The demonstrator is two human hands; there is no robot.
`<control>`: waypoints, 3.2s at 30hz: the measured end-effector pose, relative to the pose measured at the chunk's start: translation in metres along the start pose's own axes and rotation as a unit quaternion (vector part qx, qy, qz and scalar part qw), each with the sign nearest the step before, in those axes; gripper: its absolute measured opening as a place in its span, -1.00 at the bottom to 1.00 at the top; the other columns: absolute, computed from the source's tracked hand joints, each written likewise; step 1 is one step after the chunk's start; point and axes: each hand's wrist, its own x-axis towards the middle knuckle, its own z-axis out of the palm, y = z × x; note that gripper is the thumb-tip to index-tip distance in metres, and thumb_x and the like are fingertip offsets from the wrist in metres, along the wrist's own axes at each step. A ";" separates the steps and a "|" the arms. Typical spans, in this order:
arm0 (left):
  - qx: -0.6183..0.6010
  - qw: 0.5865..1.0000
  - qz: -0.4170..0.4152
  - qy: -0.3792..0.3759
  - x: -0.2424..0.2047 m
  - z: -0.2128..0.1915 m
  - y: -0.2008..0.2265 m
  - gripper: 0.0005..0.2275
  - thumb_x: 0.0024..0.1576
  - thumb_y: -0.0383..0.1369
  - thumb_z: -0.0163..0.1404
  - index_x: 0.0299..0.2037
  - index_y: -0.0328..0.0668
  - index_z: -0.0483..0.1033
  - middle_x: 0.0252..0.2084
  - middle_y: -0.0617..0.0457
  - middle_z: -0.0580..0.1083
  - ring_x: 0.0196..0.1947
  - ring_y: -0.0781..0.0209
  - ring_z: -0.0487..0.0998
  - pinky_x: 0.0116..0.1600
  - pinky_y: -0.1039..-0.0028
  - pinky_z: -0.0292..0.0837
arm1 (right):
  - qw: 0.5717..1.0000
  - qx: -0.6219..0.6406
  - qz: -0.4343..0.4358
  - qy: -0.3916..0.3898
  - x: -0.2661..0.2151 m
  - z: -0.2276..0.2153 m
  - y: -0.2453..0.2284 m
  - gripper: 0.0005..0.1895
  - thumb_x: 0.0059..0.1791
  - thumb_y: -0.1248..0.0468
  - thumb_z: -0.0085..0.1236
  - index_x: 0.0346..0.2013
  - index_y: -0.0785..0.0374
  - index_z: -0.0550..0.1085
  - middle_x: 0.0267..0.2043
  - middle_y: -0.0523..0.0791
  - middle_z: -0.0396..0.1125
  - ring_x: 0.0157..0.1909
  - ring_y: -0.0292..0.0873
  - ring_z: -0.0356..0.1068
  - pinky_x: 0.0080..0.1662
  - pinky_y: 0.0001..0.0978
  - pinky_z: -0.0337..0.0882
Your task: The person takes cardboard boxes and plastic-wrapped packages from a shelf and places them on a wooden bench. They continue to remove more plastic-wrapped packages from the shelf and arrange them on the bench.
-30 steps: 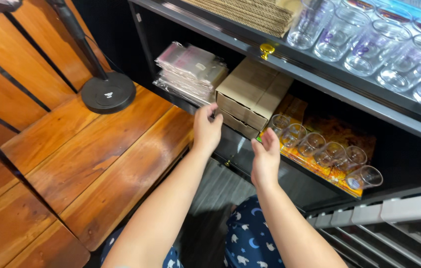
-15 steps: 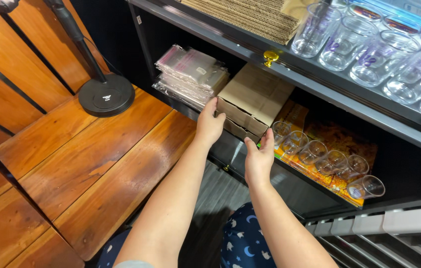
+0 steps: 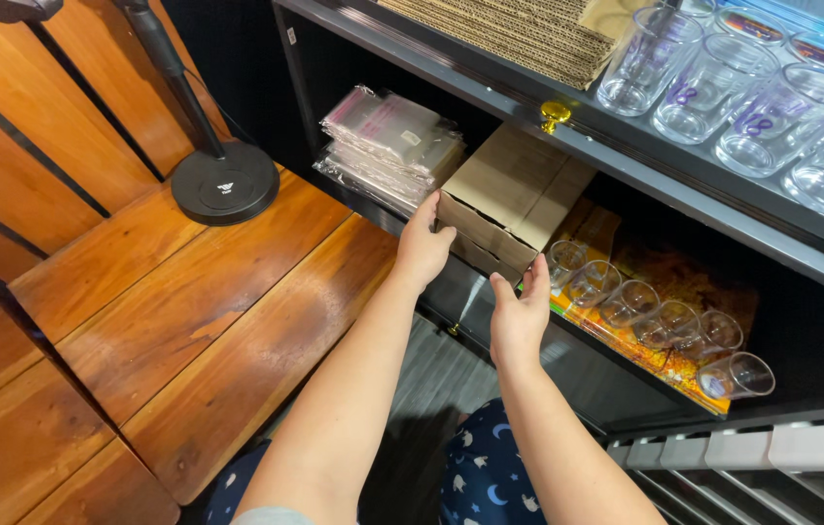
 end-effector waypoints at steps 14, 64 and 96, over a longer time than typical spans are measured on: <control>-0.113 0.994 0.003 -0.012 -0.022 0.000 0.026 -0.33 0.10 -0.58 -0.04 0.49 -0.18 0.08 0.51 -0.53 0.04 0.48 -0.35 0.08 0.50 0.04 0.10 | 0.999 0.024 -0.044 -0.001 -0.007 -0.003 0.009 -0.10 0.03 0.59 0.08 0.57 0.26 -0.12 0.59 0.27 -0.32 0.60 0.25 -0.38 0.48 -0.11 0.06; -0.044 0.845 -0.029 0.532 -0.260 -0.321 -0.109 -0.44 0.14 -0.49 0.13 0.36 -0.16 0.19 0.47 -0.30 0.23 0.43 -0.09 0.29 0.44 0.26 0.27 | 0.887 0.077 -0.005 -0.455 -0.210 0.292 0.122 -0.22 -0.21 0.67 0.13 0.31 0.27 0.32 0.05 -0.03 0.15 0.27 0.04 0.34 0.26 -0.15 0.43; 0.088 0.843 -0.178 0.499 -0.244 -0.306 -0.112 -0.30 0.12 -0.30 0.13 0.46 -0.14 0.06 0.51 -0.32 0.15 0.52 -0.24 0.09 0.55 0.07 -0.01 | 0.843 -0.076 -0.019 -0.533 -0.184 0.282 0.119 -0.08 -0.17 0.58 0.28 0.46 0.33 0.14 0.32 0.24 0.01 0.50 0.37 0.00 0.26 0.15 0.37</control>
